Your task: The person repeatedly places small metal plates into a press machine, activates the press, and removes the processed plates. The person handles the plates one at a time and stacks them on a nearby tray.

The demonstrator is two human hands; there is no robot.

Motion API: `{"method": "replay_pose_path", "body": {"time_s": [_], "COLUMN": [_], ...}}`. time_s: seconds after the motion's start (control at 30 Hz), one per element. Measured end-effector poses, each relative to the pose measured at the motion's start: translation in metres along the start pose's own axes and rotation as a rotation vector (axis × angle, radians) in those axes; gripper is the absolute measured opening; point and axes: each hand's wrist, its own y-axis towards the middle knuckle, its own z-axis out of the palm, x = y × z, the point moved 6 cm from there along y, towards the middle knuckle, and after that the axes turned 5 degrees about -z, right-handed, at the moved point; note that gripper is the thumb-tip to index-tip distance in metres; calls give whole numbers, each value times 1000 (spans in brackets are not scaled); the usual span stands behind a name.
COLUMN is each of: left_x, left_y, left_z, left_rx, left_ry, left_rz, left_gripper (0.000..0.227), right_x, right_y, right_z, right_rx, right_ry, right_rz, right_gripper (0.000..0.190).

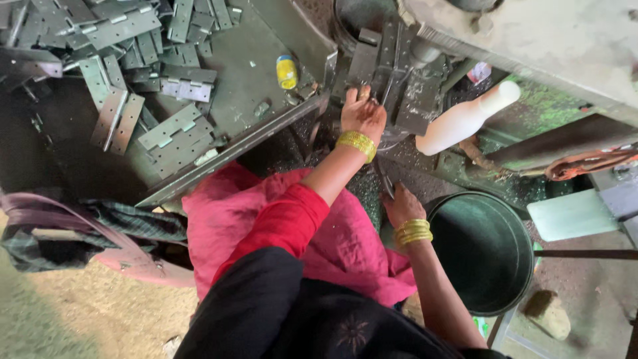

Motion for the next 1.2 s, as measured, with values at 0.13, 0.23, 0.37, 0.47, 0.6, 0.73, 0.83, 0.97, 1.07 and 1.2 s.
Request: {"method": "replay_pose_path", "body": {"time_s": [0.13,0.23,0.37,0.47,0.6,0.73,0.83,0.97,1.07,1.2], "left_x": [8,10,1,3,2,-8,-10,-11,-8,-9], "left_y": [-16,-25,4,21,13,16,23,41,36,44], "left_z": [-21,-20,5,30,24,-5,-3,-8,-10,-11], "left_rx": [-68,-144,-167,46,189,192,321,198,225,478], "left_ry": [-75,-44,18,-546,-254,26,27,-53,18,160], "left_rz": [56,94,-7,-217,-150,-34,-40,-96,-77,11], "left_gripper": [24,24,25,30,33,36,46,49,50,55], "right_x": [28,36,22,25,31,13,5,13,20,17], "right_y": [-19,-15,3,-7,-25,-2,-2,-14,-18,0], "right_z": [-2,-15,-34,-12,19,5,2,26,28,-17], "right_rx": [-27,-33,24,15,-80,38,-4,-62,-12,5], "right_ry": [161,140,22,109,211,155,80,210,219,21], "right_rz": [22,-57,-84,-8,19,-1,-35,-19,-40,-69], "right_gripper": [51,50,47,44,40,41,41,41,44,42]}}
